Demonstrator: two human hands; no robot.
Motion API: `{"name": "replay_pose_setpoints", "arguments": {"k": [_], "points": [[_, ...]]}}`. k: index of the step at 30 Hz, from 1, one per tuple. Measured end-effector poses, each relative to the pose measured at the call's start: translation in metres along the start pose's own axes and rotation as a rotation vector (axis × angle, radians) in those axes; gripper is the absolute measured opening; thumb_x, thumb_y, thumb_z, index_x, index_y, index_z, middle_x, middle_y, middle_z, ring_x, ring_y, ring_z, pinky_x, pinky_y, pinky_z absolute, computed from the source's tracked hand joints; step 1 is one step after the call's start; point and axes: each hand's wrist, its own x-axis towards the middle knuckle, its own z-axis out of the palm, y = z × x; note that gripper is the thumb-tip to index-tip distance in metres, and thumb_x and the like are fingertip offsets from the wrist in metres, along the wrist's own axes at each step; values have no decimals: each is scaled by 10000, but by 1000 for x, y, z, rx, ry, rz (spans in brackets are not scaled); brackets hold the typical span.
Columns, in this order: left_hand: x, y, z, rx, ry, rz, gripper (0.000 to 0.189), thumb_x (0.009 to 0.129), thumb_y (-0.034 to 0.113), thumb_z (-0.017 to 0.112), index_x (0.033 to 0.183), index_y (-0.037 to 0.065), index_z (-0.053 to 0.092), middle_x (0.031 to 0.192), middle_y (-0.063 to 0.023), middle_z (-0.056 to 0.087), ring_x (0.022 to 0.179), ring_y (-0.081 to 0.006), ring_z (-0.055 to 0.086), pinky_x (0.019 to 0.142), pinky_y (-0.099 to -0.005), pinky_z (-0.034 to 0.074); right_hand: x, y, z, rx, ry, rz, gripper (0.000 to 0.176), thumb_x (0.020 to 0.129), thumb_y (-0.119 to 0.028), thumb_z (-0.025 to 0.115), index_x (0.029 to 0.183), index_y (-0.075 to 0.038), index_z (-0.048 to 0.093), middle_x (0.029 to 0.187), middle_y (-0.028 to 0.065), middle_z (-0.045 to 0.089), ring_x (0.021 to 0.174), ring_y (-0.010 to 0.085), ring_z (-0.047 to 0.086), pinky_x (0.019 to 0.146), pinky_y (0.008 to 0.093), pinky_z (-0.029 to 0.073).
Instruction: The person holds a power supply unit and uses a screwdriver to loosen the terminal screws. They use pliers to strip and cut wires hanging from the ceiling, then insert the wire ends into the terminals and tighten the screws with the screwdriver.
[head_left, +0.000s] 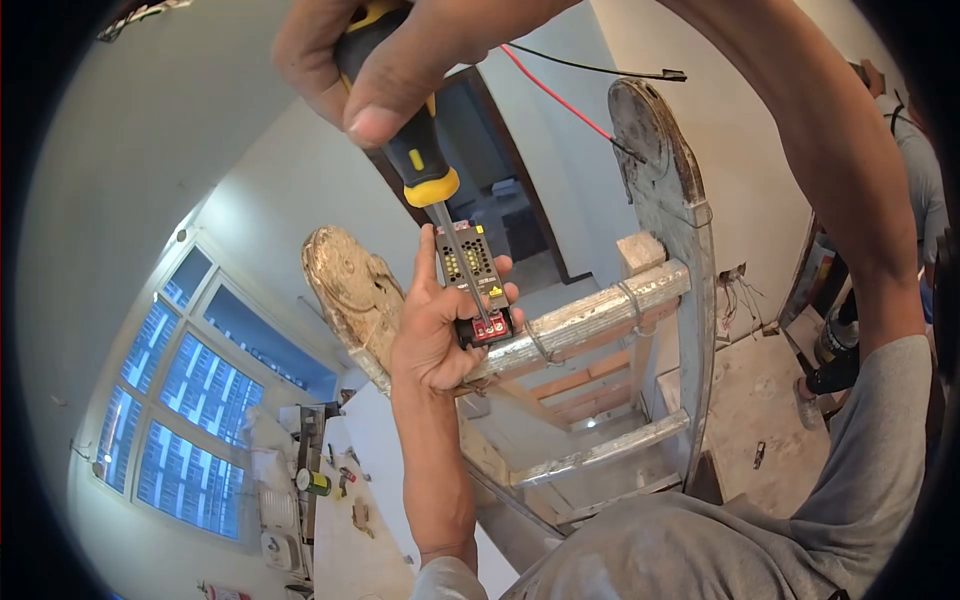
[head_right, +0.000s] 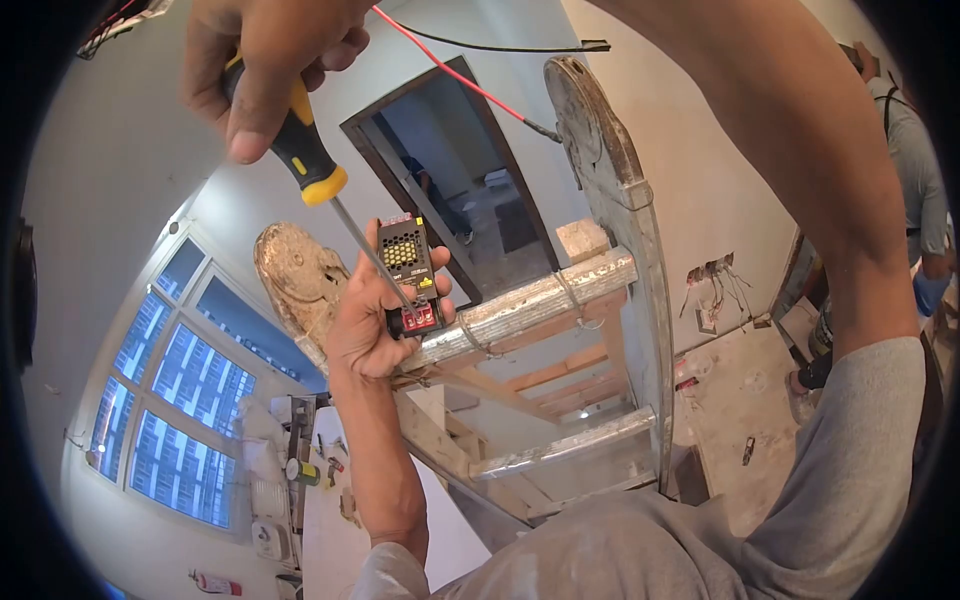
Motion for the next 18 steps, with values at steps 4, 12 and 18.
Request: {"name": "replay_pose_setpoints", "arguments": {"k": [4, 12, 18], "points": [[2, 1, -4, -11, -38, -2, 1090, 760, -188, 478, 1644, 274, 36, 1240, -283, 557, 918, -372, 683, 693, -509, 645, 5, 33, 5, 280, -121, -349, 239, 804, -194, 762, 997, -52, 756, 859, 56, 741, 794, 148, 671, 709, 326, 502], [5, 4, -2, -195, -87, -80, 712, 951, -37, 469, 1563, 215, 207, 1147, -274, 603, 907, -403, 695, 694, -525, 653, 1, -20, -3, -38, 53, 121, 306, 880, -333, 699, 966, -42, 740, 793, 59, 702, 753, 182, 660, 689, 334, 490], [17, 9, 13, 35, -60, -112, 322, 1093, 117, 394, 1410, 101, 340, 1060, -236, 616, 770, -423, 728, 600, -491, 679, 39, -6, 13, -312, -11, 422, 495, 975, -472, 602, 835, -8, 701, 645, 81, 624, 577, 206, 594, 569, 356, 467]]}}
